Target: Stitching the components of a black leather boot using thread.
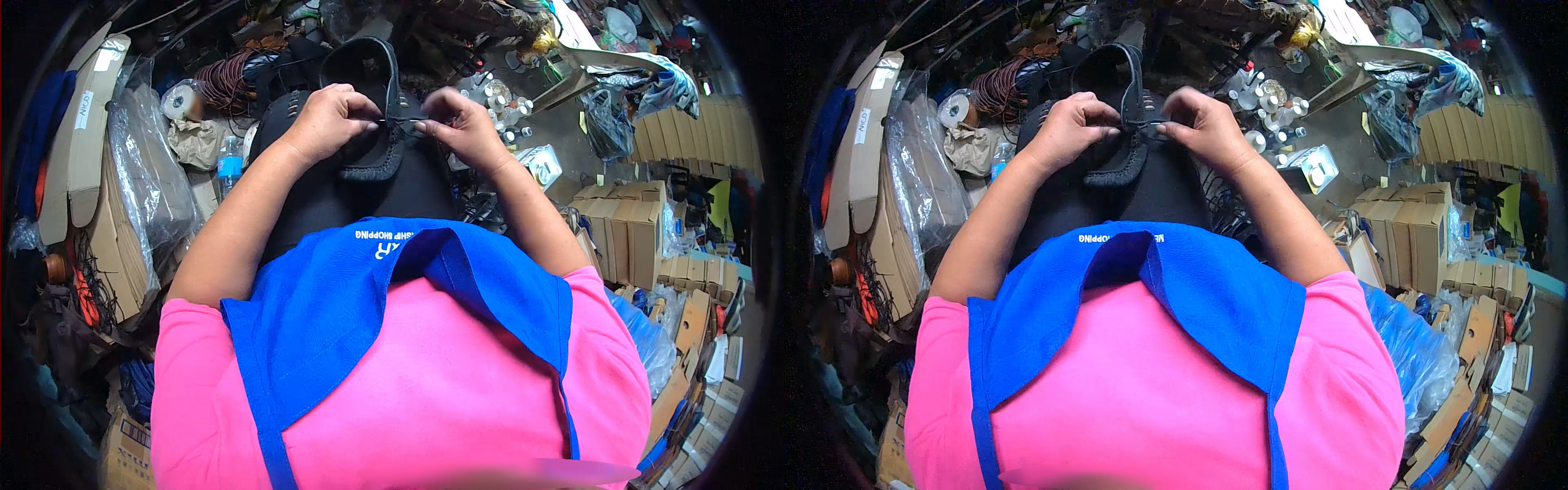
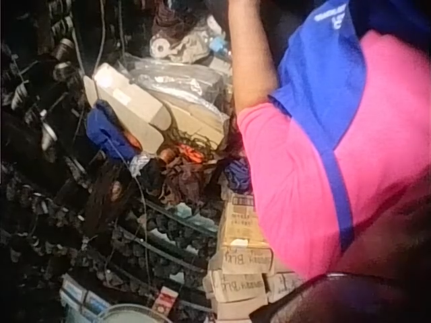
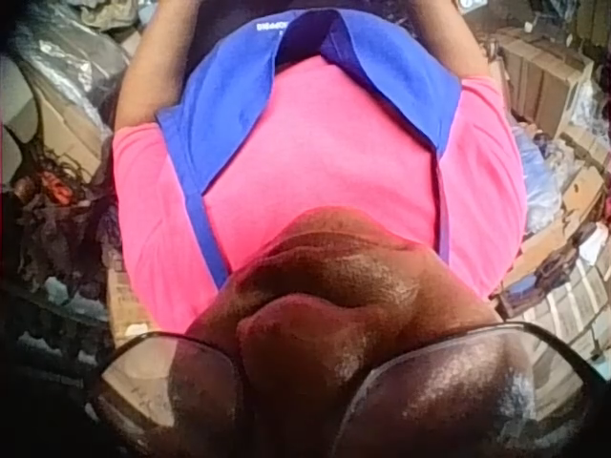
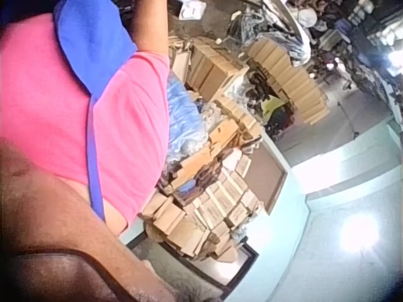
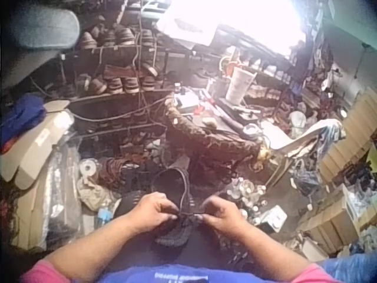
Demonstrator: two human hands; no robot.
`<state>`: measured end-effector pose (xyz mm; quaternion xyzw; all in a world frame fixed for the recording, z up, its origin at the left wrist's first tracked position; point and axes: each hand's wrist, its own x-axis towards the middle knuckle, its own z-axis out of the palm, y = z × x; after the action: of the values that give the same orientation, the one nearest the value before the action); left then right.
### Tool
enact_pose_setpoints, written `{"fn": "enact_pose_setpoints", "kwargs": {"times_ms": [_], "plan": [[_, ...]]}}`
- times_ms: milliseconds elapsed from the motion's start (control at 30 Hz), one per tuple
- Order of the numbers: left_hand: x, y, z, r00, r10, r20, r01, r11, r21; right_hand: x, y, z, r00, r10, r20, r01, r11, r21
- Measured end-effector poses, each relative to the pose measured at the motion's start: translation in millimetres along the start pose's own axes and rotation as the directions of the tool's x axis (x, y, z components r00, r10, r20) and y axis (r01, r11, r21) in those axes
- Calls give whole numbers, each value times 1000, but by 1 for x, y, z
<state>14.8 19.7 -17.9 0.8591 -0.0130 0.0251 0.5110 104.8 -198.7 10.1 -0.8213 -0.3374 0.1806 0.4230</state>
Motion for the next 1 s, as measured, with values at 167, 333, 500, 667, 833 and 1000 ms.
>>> {"fn": "enact_pose_setpoints", "kwargs": {"times_ms": [167,333,500,667,833,1000], "plan": [[1,-2,6,998,56,-39,-55,998,9,0,16,10,999,33,43,-38,991,130],[3,1,12,998,36,-42,-42,989,-140,5,4,23,990,107,91,-133,927,352],[2,4,10,997,57,-57,-63,993,-95,13,12,25,997,52,51,-64,960,273],[-15,-5,-11,995,64,-79,-69,995,-69,8,13,6,999,35,37,-45,956,291],[-61,-28,-38,963,101,-249,-86,994,68,-10,44,-18,978,194,82,-210,879,428],[-76,-20,-67,923,57,-381,-28,996,81,-19,37,-25,944,313,105,-317,772,550]]}}
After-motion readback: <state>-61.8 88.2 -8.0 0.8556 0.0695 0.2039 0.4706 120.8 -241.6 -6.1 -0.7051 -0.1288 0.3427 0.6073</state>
